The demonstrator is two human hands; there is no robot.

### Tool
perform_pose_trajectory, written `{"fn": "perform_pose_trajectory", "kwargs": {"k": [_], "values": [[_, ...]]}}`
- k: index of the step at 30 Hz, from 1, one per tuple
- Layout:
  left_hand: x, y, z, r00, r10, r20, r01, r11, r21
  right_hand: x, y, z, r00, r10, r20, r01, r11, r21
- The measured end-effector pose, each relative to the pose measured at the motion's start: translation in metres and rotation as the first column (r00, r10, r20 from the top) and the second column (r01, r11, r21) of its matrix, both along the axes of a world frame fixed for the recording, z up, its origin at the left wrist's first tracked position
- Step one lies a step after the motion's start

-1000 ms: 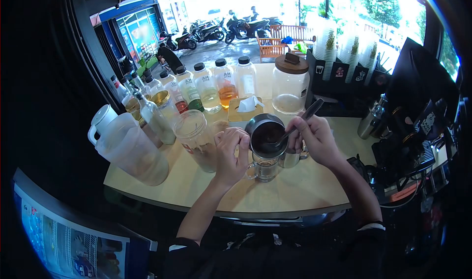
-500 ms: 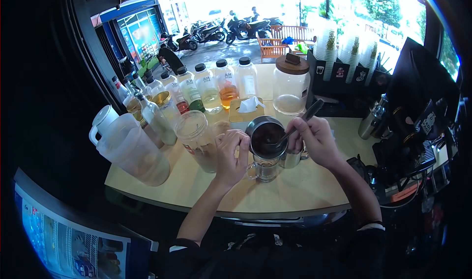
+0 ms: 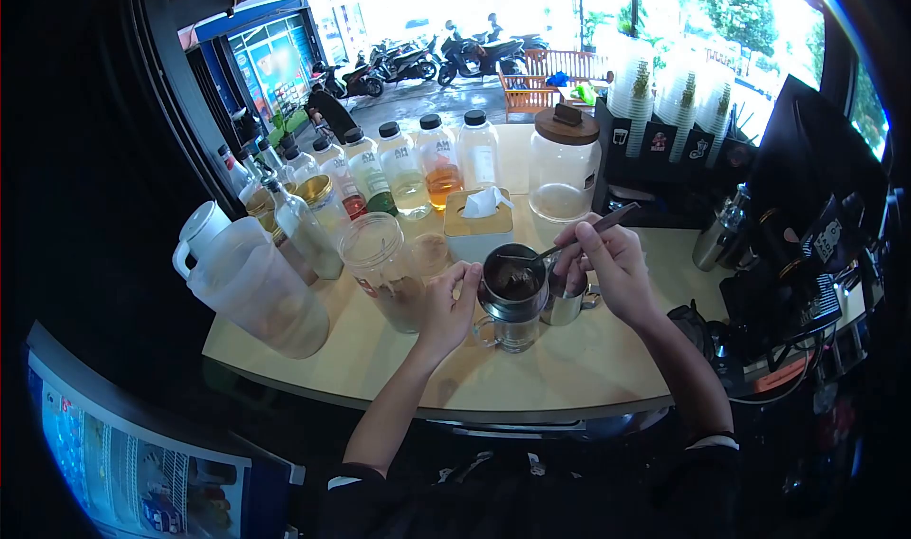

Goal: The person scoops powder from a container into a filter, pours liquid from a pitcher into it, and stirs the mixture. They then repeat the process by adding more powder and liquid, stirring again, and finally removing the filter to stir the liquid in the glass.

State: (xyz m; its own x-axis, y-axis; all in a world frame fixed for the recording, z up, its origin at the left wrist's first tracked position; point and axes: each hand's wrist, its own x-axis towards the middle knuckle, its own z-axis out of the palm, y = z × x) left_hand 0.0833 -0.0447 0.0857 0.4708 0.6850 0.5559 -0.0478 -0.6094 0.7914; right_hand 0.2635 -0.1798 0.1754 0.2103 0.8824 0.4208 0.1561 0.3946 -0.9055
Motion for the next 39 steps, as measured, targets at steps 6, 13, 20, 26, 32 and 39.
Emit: {"fn": "perform_pose_trajectory", "kwargs": {"k": [6, 13, 20, 26, 32, 39], "values": [[0.001, 0.007, -0.002, 0.996, -0.05, -0.074, 0.048, 0.998, -0.029, -0.005, 0.0, -0.001, 0.996, -0.007, 0.087, 0.014, 0.997, -0.077], [-0.001, 0.001, 0.007, 0.994, -0.049, -0.094, 0.045, 0.998, -0.038, -0.005, 0.003, -0.005, 0.989, -0.004, 0.15, 0.017, 0.996, -0.083], [-0.001, -0.001, 0.004, 1.0, -0.015, -0.002, 0.015, 0.999, -0.035, -0.006, 0.004, -0.01, 0.978, -0.004, 0.209, 0.021, 0.997, -0.079], [-0.005, -0.002, 0.007, 1.0, -0.01, -0.017, 0.009, 1.0, -0.03, -0.002, 0.002, -0.018, 0.983, -0.01, 0.182, 0.026, 0.996, -0.088], [-0.006, -0.011, 0.016, 0.995, 0.076, 0.07, -0.079, 0.996, 0.044, 0.004, 0.001, -0.023, 0.997, -0.021, 0.072, 0.027, 0.995, -0.094], [-0.002, -0.038, 0.063, 0.98, 0.185, -0.077, -0.119, 0.847, 0.519, -0.013, 0.008, -0.003, 0.908, -0.112, 0.405, 0.091, 0.993, 0.072]]}}
